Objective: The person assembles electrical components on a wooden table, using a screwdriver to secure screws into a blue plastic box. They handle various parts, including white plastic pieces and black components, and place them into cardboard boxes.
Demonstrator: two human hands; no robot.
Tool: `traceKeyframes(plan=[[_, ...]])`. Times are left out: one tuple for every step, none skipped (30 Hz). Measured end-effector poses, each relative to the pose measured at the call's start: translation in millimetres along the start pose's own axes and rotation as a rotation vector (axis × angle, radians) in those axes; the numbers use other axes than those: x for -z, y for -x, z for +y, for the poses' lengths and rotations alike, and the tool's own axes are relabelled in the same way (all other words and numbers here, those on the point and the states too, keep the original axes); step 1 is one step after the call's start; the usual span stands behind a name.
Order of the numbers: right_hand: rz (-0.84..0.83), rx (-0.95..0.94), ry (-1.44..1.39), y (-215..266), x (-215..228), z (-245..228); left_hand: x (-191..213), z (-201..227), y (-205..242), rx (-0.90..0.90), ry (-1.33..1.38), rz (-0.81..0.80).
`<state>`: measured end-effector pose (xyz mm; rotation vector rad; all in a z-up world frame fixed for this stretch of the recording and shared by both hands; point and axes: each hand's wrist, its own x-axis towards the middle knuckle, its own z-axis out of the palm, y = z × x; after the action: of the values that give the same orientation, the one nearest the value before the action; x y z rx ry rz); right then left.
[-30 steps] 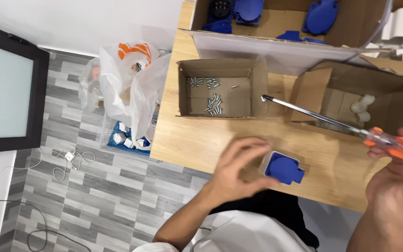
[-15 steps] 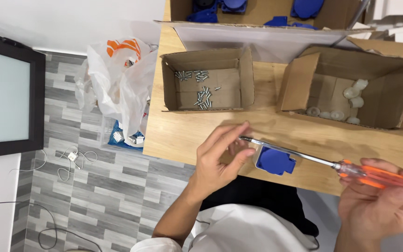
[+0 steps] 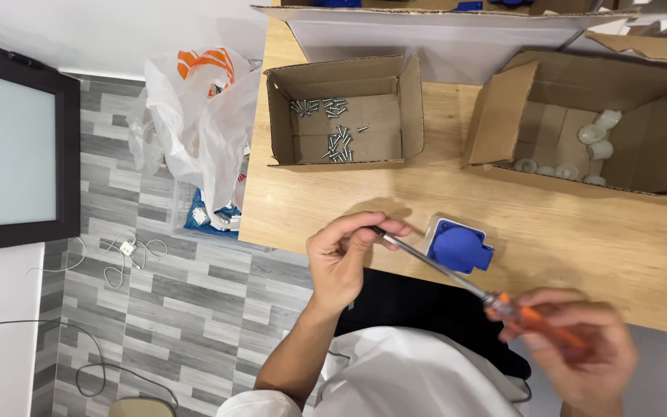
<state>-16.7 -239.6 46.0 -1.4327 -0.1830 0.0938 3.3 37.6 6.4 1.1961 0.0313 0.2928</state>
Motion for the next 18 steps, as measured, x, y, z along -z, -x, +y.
traceKeyframes(plan=[[0.001, 0.001, -0.003, 1.1, -6.0, -1.8, 1.2, -6.0, 3.0, -0.001, -0.003, -0.001], [-0.084, -0.019, 0.017, 2.3, -11.9, -3.7, 2.5, -11.9, 6.0, 0.012, 0.113, 0.013], [-0.168, -0.04, 0.036, 3.9, -18.0, -5.5, 3.9, -17.6, 9.6, 0.025, 0.227, 0.029], [-0.168, -0.04, 0.032, 4.7, -23.6, -7.0, 5.3, -23.0, 11.1, 0.025, 0.223, 0.028], [-0.163, -0.033, 0.161, 5.0, -29.2, -8.6, 6.7, -28.4, 12.1, 0.072, 0.331, 0.085], [-0.159, -0.027, 0.289, 5.3, -34.8, -10.3, 8.2, -33.8, 13.0, 0.119, 0.44, 0.143], [-0.158, -0.025, 0.287, 7.5, -33.1, -2.9, 9.4, -35.4, 12.2, 0.118, 0.437, 0.141], [-0.178, 0.038, 0.306, 9.7, -31.5, 4.5, 10.7, -37.0, 11.2, 0.196, 0.513, 0.207], [-0.197, 0.101, 0.325, 11.7, -29.7, 11.7, 11.9, -38.7, 10.3, 0.274, 0.589, 0.273], [-0.196, 0.102, 0.323, 15.5, -28.1, 17.2, 13.1, -39.9, 10.1, 0.273, 0.587, 0.272], [-0.192, 0.11, 0.356, 19.7, -26.3, 22.3, 14.1, -41.3, 10.7, 0.322, 0.621, 0.311], [-0.188, 0.119, 0.39, 23.8, -24.3, 27.6, 15.1, -42.8, 11.2, 0.372, 0.654, 0.35], [-0.187, 0.118, 0.388, 24.0, -24.0, 27.8, 15.8, -43.9, 12.1, 0.373, 0.653, 0.35], [-0.191, 0.119, 0.403, 24.1, -23.5, 28.1, 16.4, -45.1, 13.0, 0.382, 0.674, 0.364], [-0.196, 0.121, 0.419, 23.9, -22.9, 28.5, 16.8, -46.6, 13.7, 0.392, 0.697, 0.377], [-0.196, 0.12, 0.418, 23.2, -23.5, 28.2, 16.7, -46.9, 13.8, 0.393, 0.696, 0.376], [-0.197, 0.132, 0.419, 22.7, -24.1, 27.6, 16.4, -47.1, 14.3, 0.4, 0.704, 0.388], [-0.197, 0.143, 0.42, 22.3, -24.7, 27.0, 16.1, -47.3, 14.8, 0.406, 0.711, 0.4]])
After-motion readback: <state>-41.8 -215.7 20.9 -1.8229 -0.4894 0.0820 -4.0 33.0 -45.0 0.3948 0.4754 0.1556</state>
